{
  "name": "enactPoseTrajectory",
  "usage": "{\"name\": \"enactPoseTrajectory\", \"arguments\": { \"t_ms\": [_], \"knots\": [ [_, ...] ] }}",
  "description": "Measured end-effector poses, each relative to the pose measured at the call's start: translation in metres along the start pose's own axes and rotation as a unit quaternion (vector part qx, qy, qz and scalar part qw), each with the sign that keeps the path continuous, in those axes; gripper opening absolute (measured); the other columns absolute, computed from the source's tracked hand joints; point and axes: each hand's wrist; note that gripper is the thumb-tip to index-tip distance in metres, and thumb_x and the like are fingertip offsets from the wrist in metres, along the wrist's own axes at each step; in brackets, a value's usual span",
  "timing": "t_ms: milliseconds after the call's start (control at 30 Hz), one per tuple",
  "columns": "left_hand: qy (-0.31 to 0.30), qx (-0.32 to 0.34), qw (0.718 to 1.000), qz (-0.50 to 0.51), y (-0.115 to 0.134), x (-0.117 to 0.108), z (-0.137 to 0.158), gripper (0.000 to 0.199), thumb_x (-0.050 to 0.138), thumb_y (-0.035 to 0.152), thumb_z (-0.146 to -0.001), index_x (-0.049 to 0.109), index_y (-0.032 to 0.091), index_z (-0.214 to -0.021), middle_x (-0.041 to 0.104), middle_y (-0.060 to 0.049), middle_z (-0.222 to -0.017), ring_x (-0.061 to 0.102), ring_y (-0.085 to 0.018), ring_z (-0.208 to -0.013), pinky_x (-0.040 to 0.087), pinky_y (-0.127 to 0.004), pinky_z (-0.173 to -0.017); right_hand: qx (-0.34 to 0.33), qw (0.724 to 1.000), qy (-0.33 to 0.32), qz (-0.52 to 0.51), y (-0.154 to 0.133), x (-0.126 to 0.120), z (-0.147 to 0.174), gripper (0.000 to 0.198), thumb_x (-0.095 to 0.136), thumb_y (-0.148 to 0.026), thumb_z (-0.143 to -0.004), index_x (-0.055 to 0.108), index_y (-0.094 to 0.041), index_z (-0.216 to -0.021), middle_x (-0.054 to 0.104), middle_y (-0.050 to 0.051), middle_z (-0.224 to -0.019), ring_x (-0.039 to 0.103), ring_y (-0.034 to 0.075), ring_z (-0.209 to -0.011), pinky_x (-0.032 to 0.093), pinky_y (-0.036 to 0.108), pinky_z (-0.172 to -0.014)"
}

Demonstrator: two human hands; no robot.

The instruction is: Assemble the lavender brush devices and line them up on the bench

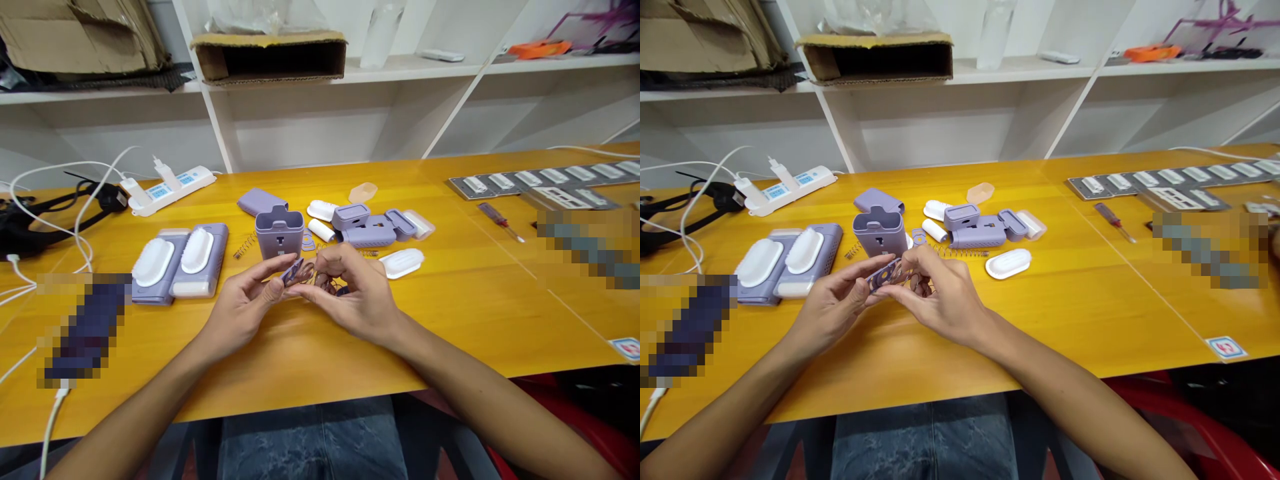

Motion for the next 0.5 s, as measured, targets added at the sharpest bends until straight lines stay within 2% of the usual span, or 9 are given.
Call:
{"name": "enactPoseTrajectory", "arguments": {
  "t_ms": [100,333,500],
  "knots": [
    [0.002,0.000,1.000,0.004,-0.0008,0.0001,-0.0001,0.049,0.070,0.053,-0.104,0.073,0.025,-0.145,0.070,-0.013,-0.153,0.066,-0.033,-0.143,0.052,-0.049,-0.125,-0.011,1.000,0.005,0.011,-0.0003,0.0000,-0.0004,0.035,0.088,-0.034,-0.094,0.054,-0.026,-0.099,0.058,-0.008,-0.069,0.053,0.010,-0.054,0.043,0.024,-0.049],
    [0.005,-0.004,1.000,0.003,-0.0006,0.0003,-0.0006,0.051,0.071,0.055,-0.103,0.073,0.025,-0.144,0.070,-0.013,-0.152,0.066,-0.034,-0.143,0.052,-0.050,-0.124,-0.018,1.000,-0.002,0.003,0.0005,0.0001,0.0001,0.033,0.085,-0.034,-0.096,0.058,-0.026,-0.112,0.069,-0.004,-0.083,0.055,0.009,-0.055,0.048,0.024,-0.051],
    [0.001,-0.004,1.000,0.007,0.0003,0.0007,-0.0005,0.048,0.070,0.053,-0.104,0.074,0.026,-0.143,0.070,-0.012,-0.153,0.065,-0.033,-0.144,0.051,-0.049,-0.126,-0.029,1.000,0.005,0.006,0.0001,-0.0001,-0.0002,0.034,0.087,-0.031,-0.095,0.060,-0.026,-0.114,0.070,-0.005,-0.083,0.056,0.009,-0.055,0.047,0.024,-0.049]
  ]
}}
Point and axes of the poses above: each hand's wrist, its own z-axis away from the middle knuckle, its own x-axis out of the palm, y = z × x
